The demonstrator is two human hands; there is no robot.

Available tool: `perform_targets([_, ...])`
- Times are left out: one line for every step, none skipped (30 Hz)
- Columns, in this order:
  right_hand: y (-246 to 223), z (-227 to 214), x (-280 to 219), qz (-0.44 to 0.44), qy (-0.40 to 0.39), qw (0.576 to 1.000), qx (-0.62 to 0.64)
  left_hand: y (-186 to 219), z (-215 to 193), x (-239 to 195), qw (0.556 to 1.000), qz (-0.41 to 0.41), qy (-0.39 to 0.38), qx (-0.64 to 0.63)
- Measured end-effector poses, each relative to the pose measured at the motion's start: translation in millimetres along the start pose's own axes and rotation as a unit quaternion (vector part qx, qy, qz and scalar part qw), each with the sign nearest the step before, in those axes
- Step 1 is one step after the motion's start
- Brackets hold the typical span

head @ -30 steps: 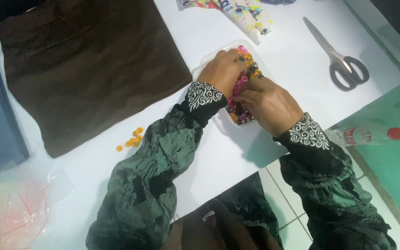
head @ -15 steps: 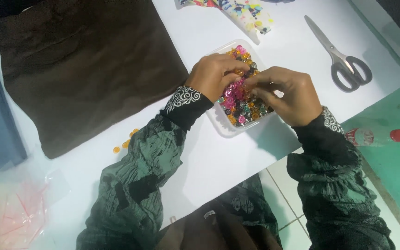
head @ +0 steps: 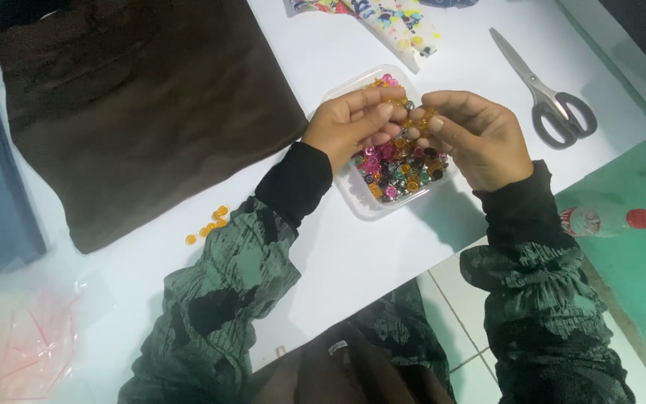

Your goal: Sorting small garment accessories like buttons and beads and placing them into small plastic bags.

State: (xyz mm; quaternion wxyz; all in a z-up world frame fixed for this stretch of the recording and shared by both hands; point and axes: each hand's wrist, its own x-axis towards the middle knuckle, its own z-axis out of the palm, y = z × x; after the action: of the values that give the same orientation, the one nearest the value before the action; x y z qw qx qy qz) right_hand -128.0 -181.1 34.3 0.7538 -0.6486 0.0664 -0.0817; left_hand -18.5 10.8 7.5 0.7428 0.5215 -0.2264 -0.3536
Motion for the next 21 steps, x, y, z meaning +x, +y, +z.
perform_targets([0,2,-1,0.000,-0.001,1.000,-0.001,-1,0,-2,1.000,0.001,0.001,-0.001])
perform_targets([-1,5,-1,0.010,0.002,1.000,0.012,-1,0,-4,0.999,-0.004,0.004,-0.035])
perform_targets([-2,8,-1,0.020,0.005,1.000,0.024,-1,0,-6,0.998,-0.010,0.006,-0.069])
perform_targets([-4,11,-2,0.019,0.002,1.000,0.023,-1,0,-8,0.998,-0.007,0.008,-0.070])
perform_targets([-6,14,-3,0.023,0.002,1.000,0.020,-2,-1,-11,0.996,-0.009,0.009,-0.091])
perform_targets([-8,18,-3,0.027,0.000,1.000,0.017,-2,-2,-14,0.994,-0.009,0.010,-0.112])
perform_targets([-11,23,-6,0.027,-0.004,1.000,0.015,3,-1,-21,0.994,-0.006,0.013,-0.113])
perform_targets([-13,28,-7,0.002,-0.026,1.000,-0.011,8,-1,-29,0.996,0.012,0.026,-0.086])
perform_targets([-15,35,-9,-0.024,-0.048,0.998,-0.037,13,-2,-38,0.997,0.031,0.038,-0.060])
perform_targets([-19,45,-10,-0.021,-0.058,0.997,-0.037,20,-8,-51,0.996,0.034,0.048,-0.062])
perform_targets([-21,55,-12,-0.041,-0.082,0.993,-0.072,27,-16,-64,0.996,0.057,0.073,-0.020])
perform_targets([-22,66,-14,-0.060,-0.107,0.987,-0.104,33,-23,-79,0.992,0.077,0.100,0.023])
perform_targets([-24,82,-16,-0.055,-0.118,0.986,-0.102,37,-34,-94,0.990,0.077,0.112,0.021])
perform_targets([-25,98,-17,-0.068,-0.146,0.980,-0.115,41,-44,-110,0.984,0.088,0.139,0.075])
perform_targets([-27,114,-18,-0.081,-0.173,0.973,-0.127,47,-54,-126,0.973,0.097,0.165,0.128])
perform_targets([-22,130,-16,-0.078,-0.185,0.971,-0.126,48,-66,-145,0.971,0.098,0.178,0.127])
perform_targets([-17,147,-15,-0.107,-0.220,0.957,-0.159,49,-77,-163,0.961,0.090,0.209,0.160])
perform_targets([-11,161,-15,-0.134,-0.252,0.940,-0.188,49,-87,-182,0.949,0.078,0.238,0.193])
perform_targets([1,173,-11,-0.132,-0.263,0.938,-0.182,43,-97,-195,0.946,0.076,0.250,0.194])
perform_targets([12,186,-9,-0.173,-0.286,0.916,-0.222,36,-108,-208,0.930,0.104,0.271,0.225])
perform_targets([23,198,-7,-0.213,-0.307,0.890,-0.260,29,-118,-220,0.912,0.132,0.291,0.257])
